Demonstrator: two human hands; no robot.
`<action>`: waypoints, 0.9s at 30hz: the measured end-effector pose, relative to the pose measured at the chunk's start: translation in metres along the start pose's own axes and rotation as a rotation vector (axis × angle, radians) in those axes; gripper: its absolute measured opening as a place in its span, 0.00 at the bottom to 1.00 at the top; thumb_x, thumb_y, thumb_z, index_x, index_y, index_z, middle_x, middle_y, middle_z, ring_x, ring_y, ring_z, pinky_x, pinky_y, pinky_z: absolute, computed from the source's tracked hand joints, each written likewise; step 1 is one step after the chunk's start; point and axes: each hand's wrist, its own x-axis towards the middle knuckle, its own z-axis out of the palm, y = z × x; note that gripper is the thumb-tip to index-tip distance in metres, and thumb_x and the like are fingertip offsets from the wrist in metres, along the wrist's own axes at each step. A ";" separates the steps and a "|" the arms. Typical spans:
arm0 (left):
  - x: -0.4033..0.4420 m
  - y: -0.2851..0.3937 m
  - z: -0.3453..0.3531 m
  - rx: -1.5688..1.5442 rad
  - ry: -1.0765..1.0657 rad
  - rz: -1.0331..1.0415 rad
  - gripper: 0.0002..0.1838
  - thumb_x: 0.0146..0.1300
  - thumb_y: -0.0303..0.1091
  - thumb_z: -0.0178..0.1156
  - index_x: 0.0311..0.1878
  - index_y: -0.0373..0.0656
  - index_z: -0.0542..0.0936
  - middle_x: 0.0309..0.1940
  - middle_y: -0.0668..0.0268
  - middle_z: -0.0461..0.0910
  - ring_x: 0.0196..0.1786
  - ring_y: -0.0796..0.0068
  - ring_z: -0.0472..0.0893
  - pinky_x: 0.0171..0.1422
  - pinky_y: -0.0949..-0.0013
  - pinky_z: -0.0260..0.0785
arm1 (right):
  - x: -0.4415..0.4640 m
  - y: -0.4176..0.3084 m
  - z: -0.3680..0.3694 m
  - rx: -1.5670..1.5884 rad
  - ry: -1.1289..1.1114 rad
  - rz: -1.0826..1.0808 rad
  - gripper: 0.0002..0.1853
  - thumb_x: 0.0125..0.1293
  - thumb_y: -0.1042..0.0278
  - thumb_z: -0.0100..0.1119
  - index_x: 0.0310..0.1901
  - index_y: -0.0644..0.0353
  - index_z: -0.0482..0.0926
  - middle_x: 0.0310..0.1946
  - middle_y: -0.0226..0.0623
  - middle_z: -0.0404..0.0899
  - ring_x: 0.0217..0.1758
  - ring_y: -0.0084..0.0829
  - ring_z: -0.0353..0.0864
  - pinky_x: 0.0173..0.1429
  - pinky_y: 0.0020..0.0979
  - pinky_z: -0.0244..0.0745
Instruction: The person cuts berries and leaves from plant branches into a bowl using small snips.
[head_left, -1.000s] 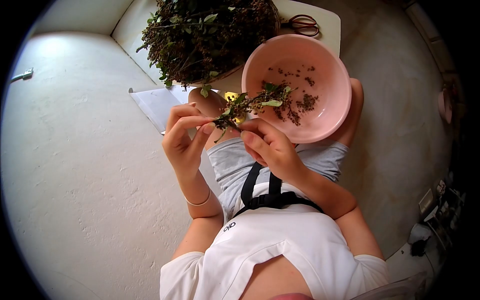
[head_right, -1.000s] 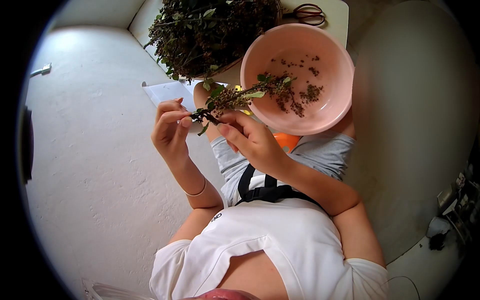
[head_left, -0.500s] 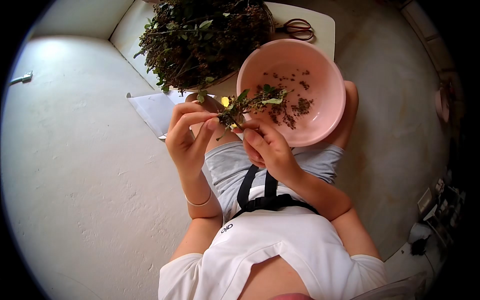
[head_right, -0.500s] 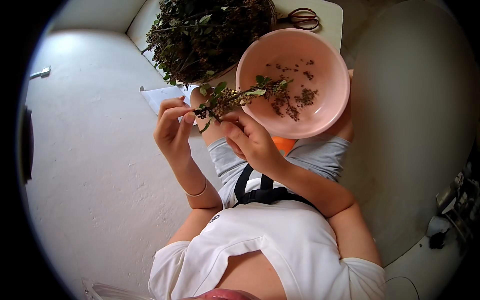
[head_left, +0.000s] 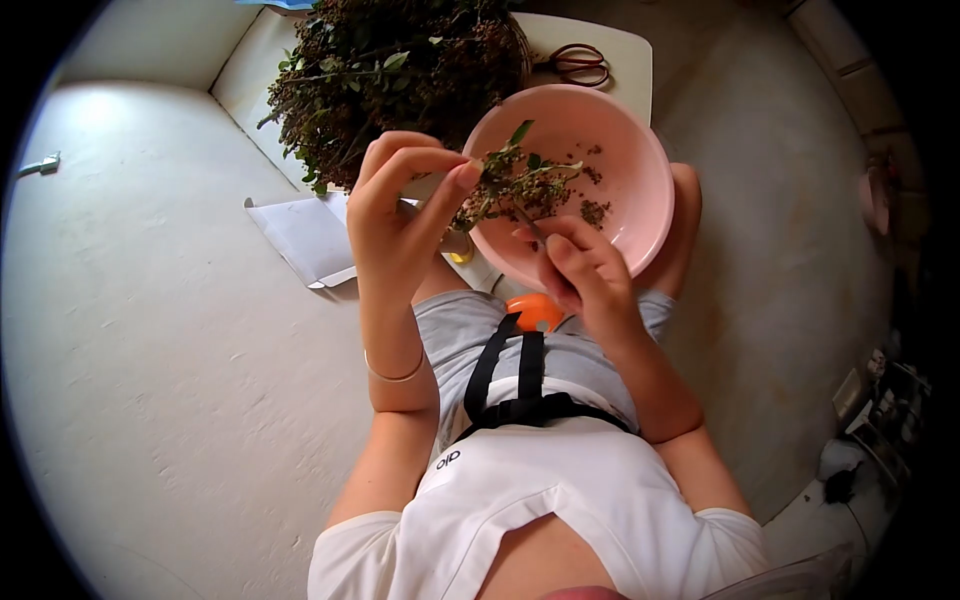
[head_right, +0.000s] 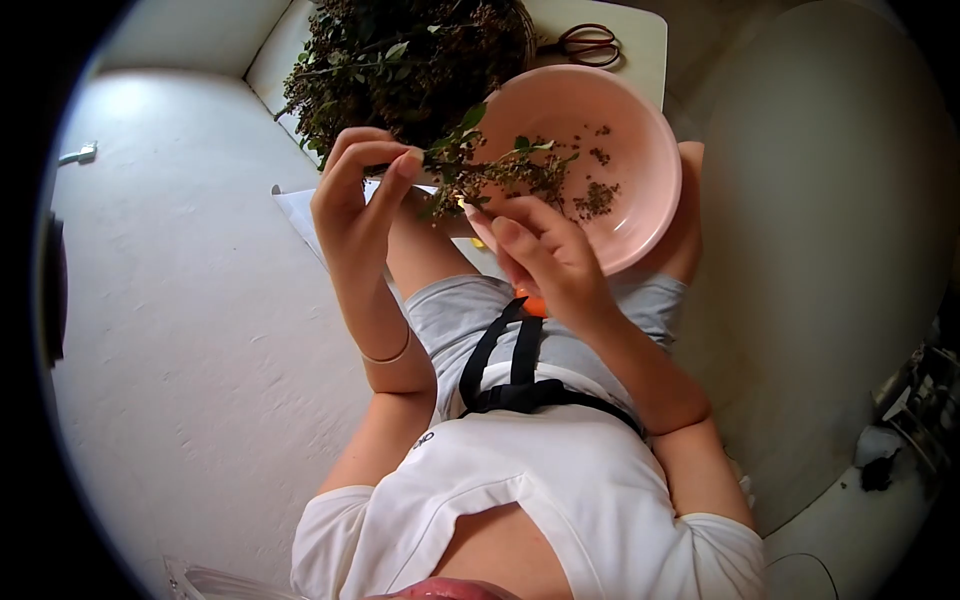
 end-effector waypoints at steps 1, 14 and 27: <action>0.003 0.003 0.005 -0.002 -0.001 -0.010 0.06 0.54 0.26 0.72 0.34 0.38 0.84 0.34 0.65 0.78 0.39 0.73 0.77 0.44 0.72 0.68 | -0.002 -0.004 -0.007 -0.025 0.043 -0.006 0.17 0.74 0.61 0.54 0.55 0.66 0.75 0.26 0.26 0.75 0.25 0.13 0.69 0.29 0.16 0.63; 0.032 0.008 0.046 -0.142 -0.256 0.015 0.08 0.58 0.27 0.70 0.34 0.33 0.81 0.33 0.66 0.76 0.37 0.78 0.75 0.44 0.75 0.67 | -0.023 -0.068 -0.014 -1.276 0.403 -0.506 0.10 0.65 0.72 0.62 0.46 0.67 0.82 0.20 0.37 0.76 0.24 0.18 0.73 0.31 0.21 0.68; 0.047 0.006 0.072 -0.232 -0.398 0.056 0.11 0.58 0.32 0.71 0.35 0.35 0.80 0.33 0.69 0.76 0.39 0.80 0.75 0.46 0.76 0.67 | -0.038 -0.100 -0.010 -1.339 0.477 -0.367 0.10 0.65 0.69 0.63 0.43 0.67 0.84 0.21 0.44 0.78 0.21 0.20 0.73 0.28 0.25 0.68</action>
